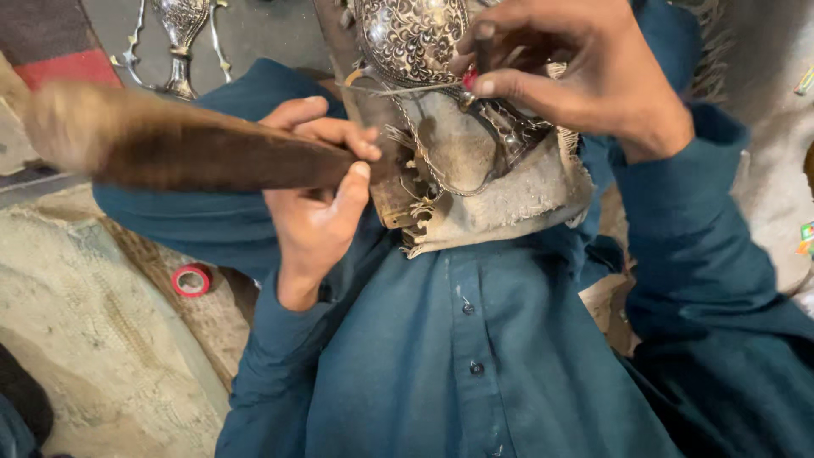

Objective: The person sits on the floor with an ornate silver ewer held on a leather sandbag pad. They hold a punch against the metal surface and strike it with a wooden mallet, repositioning the punch repeatedly to chase decorative patterns, occasionally rotating the ewer and adjusting the string securing it.

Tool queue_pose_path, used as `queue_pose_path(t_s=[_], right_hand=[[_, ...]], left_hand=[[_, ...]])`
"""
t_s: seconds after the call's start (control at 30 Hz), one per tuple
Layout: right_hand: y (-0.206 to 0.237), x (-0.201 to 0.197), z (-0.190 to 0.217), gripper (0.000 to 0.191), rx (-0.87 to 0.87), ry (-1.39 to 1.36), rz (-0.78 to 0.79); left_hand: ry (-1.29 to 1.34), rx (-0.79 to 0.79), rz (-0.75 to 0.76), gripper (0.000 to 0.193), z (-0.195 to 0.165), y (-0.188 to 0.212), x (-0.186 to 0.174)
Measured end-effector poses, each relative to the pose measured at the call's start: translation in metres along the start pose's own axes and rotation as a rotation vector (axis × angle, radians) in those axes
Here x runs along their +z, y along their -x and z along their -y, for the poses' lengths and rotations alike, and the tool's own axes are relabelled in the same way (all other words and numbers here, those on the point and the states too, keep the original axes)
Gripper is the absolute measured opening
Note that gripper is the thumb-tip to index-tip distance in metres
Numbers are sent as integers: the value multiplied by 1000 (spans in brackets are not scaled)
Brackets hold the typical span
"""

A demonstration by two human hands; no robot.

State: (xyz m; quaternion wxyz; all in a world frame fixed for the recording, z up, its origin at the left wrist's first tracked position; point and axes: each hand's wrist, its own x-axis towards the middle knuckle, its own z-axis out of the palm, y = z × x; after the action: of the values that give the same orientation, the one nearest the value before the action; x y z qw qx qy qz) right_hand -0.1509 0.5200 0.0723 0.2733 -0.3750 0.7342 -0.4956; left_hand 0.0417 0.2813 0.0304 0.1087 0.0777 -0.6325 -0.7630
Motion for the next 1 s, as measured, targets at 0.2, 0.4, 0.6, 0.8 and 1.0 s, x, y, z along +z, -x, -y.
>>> queue_pose_path(t_s=[0.2, 0.4, 0.6, 0.8, 1.0], right_hand=[[-6, -5, -16, 29, 31, 109, 80], [-7, -12, -26, 32, -41, 316, 112], [-7, -13, -18, 43, -64, 283, 112], [-6, -13, -16, 41, -199, 278, 101], [-9, -12, -13, 40, -142, 253, 105]], left_hand=[[-147, -105, -56, 53, -7, 15, -17], [-405, -126, -14, 42, -7, 10, -20], [-532, -140, -10, 42, -16, 2, -20], [-860, 71, 89, 58, -28, -17, -28], [-727, 128, 98, 65, -38, -33, -26]])
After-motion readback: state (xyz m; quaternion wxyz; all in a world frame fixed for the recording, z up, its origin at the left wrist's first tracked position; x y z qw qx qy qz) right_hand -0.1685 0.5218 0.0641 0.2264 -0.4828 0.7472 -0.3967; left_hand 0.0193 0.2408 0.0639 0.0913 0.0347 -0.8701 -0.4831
